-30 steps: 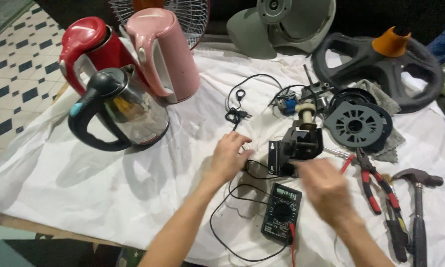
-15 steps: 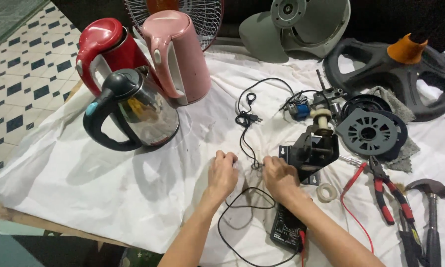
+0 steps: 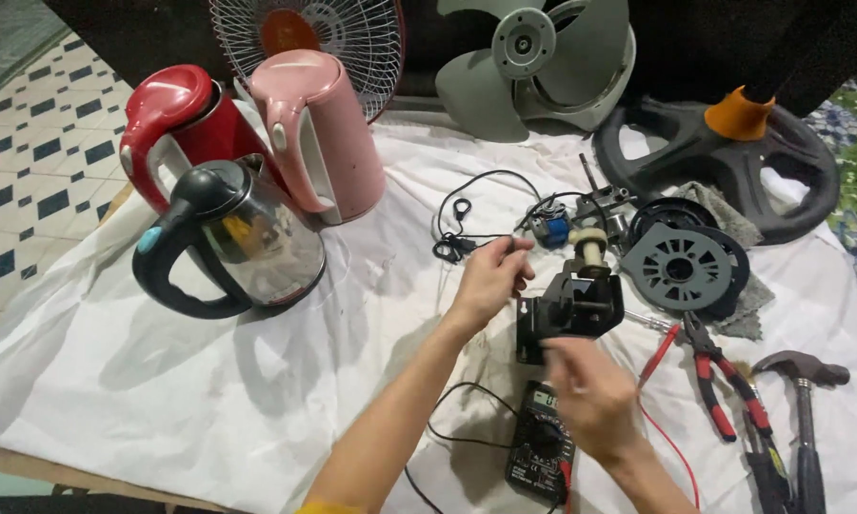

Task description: The person uses a multimeter to test an electrical component, likely a fan motor, by connecting probes to various terminals. They rotate the component and adjust connections while observing the multimeter display. The workspace contains disassembled fan parts and tools.

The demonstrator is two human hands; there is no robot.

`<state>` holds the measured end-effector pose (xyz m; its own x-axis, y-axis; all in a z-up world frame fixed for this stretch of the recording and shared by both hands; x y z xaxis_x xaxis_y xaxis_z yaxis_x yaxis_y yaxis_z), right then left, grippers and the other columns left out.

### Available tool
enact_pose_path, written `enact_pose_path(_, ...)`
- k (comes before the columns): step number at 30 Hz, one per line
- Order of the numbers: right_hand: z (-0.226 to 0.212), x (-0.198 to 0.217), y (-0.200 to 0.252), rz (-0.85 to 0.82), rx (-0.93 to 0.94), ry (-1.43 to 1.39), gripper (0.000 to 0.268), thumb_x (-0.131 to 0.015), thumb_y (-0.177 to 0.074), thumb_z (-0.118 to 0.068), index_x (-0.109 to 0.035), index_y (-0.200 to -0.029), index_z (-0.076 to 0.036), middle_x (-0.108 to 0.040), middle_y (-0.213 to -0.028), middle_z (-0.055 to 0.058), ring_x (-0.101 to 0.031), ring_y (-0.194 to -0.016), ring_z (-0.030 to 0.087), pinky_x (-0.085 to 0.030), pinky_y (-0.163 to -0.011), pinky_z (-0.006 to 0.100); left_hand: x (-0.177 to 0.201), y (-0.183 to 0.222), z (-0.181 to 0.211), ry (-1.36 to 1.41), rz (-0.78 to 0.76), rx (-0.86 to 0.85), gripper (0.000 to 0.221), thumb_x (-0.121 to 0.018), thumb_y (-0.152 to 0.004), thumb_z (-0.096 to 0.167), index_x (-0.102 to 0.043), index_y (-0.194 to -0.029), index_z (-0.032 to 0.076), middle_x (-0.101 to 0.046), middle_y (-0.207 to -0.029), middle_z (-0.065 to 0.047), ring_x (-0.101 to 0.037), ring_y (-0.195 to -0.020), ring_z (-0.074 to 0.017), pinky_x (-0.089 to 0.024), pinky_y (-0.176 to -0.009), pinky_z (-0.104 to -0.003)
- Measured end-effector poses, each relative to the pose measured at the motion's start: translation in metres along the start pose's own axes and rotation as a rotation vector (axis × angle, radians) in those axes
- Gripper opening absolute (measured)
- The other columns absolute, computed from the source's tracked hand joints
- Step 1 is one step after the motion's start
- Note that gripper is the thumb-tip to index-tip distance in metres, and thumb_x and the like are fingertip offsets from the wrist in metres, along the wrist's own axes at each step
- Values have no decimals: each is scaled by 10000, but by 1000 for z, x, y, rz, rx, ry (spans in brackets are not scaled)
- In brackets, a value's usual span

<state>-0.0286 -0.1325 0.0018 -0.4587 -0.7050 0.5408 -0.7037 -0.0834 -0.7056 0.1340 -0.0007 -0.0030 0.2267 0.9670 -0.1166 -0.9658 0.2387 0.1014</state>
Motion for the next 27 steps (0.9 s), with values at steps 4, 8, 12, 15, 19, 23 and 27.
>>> enact_pose_path(4, 39, 19, -1, 306, -192, 100, 119, -607, -1035, -40, -683, -1106, 18, -683, -905, 131, -595, -710, 207, -474, -648, 331, -22, -4, 12, -419, -166, -169, 293, -540, -1008, 191, -740, -1220, 151, -717, -803, -5, -579, -628, -97, -476, -571, -268)
enact_pose_path(8, 43, 20, -26, 191, -471, -259, 518, -569, -957, -330, -492, -1365, -21, -558, -1244, 187, -579, -1108, 287, -539, -896, 395, -27, 5, 31, -598, -137, -255, 269, -542, -1002, 228, -730, -1119, 76, -723, -1011, -85, -619, -848, -215, -468, -758, -348)
enact_pose_path(12, 70, -4, -7, 58, -583, -590, 785, -654, -865, -332, -352, -1515, -13, -538, -1443, 186, -562, -1287, 286, -483, -1084, 387, -6, -3, 7, -598, -72, -127, 246, -577, -973, 229, -772, -1072, 117, -761, -876, -16, -638, -758, -137, -483, -732, -288)
enact_pose_path(15, 91, -15, 5, -23, -771, -848, 720, -669, -847, -215, -406, -1500, -67, -596, -1299, 162, -599, -1198, 293, -652, -879, 462, 9, 10, 31, -534, -3, 194, 272, -565, -1061, 271, -710, -999, 50, -641, -779, -43, -461, -536, -74, -369, -489, -201)
enact_pose_path(19, 93, -17, 5, -10, -642, -719, 808, -765, -815, -133, -459, -1562, -123, -691, -1161, 144, -645, -1036, 223, -563, -910, 447, 55, -29, -22, -1001, 224, 19, 319, -687, -892, 452, -774, -876, 146, -753, -831, -144, -726, -937, -365, -559, -839, -451)
enact_pose_path(23, 123, -23, 24, -33, -619, -737, 899, -833, -705, 19, -510, -1531, -121, -714, -1138, 131, -645, -1027, 205, -540, -950, 446, 48, -37, -31, -999, 328, -172, 234, -818, -809, 229, -714, -993, 128, -649, -957, -84, -654, -1029, -346, -520, -930, -431)
enact_pose_path(27, 114, -21, 17, 16, -626, -721, 940, -886, -615, 64, -570, -1482, -115, -711, -1135, 123, -653, -1042, 235, -540, -953, 443, 39, -53, -67, -1164, 139, -89, 349, -777, -858, 322, -716, -1181, 206, -585, -1161, -15, -500, -1201, -283, -431, -1006, -447)
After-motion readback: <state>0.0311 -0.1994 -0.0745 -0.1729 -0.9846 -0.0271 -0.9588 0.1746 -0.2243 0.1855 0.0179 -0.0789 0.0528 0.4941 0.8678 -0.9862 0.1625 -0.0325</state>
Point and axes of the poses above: each hand's wrist, its own y-axis away from the middle knuckle, its own x-axis out of the back of the hand, z = x × y, the point moved 1 cm from there along -y, towards the middle knuckle
